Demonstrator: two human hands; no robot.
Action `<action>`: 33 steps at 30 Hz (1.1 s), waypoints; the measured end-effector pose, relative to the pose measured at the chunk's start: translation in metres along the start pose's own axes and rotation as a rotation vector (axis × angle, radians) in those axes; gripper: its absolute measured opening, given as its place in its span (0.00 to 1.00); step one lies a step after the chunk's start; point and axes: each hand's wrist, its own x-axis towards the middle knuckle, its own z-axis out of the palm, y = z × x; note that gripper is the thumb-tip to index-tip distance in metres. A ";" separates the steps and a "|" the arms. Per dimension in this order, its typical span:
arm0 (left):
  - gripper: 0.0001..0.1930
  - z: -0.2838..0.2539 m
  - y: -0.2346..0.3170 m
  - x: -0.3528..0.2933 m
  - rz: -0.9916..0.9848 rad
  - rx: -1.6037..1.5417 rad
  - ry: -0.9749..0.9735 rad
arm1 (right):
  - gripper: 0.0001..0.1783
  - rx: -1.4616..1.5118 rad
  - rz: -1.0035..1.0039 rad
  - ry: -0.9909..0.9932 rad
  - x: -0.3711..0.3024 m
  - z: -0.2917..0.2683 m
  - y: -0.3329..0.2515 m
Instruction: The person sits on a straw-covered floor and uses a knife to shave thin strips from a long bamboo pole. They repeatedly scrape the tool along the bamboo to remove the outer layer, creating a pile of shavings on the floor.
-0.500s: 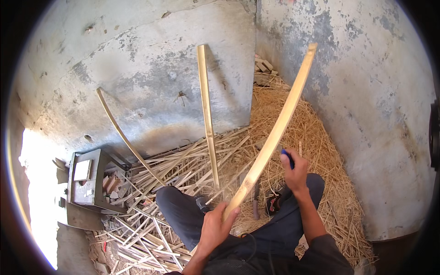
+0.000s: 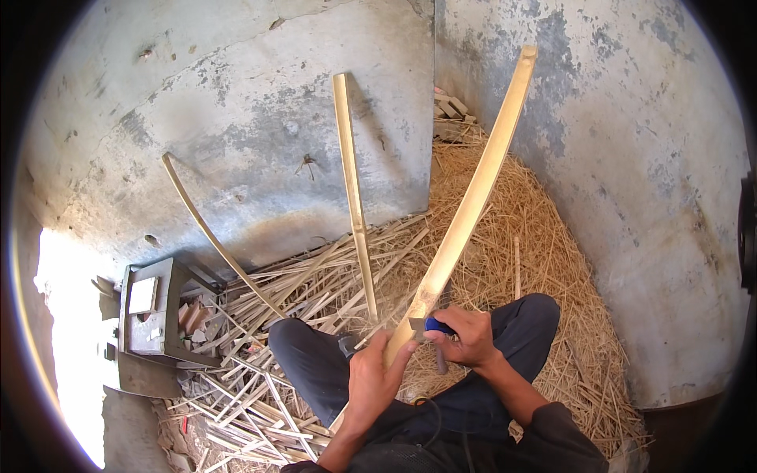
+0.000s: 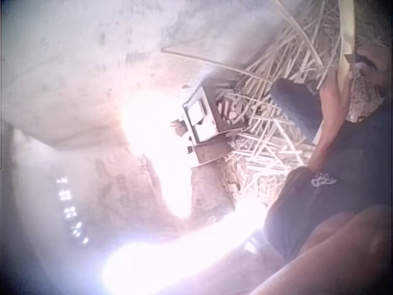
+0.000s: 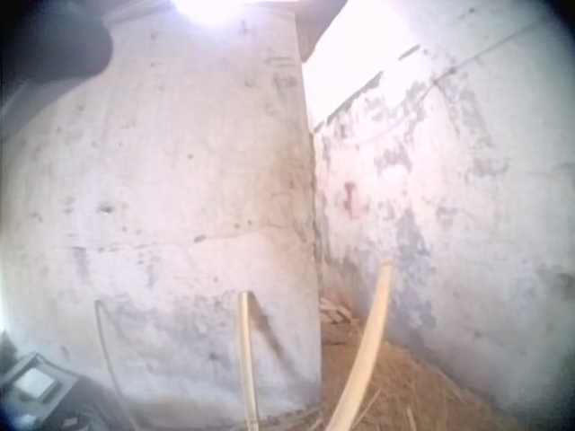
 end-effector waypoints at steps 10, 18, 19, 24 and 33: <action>0.17 -0.002 -0.010 -0.006 -0.099 0.051 -0.049 | 0.15 -0.125 0.081 0.176 0.013 -0.005 0.025; 0.15 -0.011 -0.026 -0.027 -0.146 0.003 -0.079 | 0.18 -0.194 0.048 0.135 0.037 -0.031 0.056; 0.15 -0.012 -0.030 -0.030 -0.151 -0.002 -0.087 | 0.18 -0.200 0.027 0.147 0.039 -0.033 0.059; 0.14 -0.021 -0.029 -0.042 -0.181 -0.023 -0.088 | 0.21 -0.221 0.026 0.125 0.066 -0.046 0.078; 0.15 -0.037 -0.052 -0.084 -0.337 -0.057 -0.221 | 0.29 -0.433 0.392 0.180 0.134 -0.096 0.191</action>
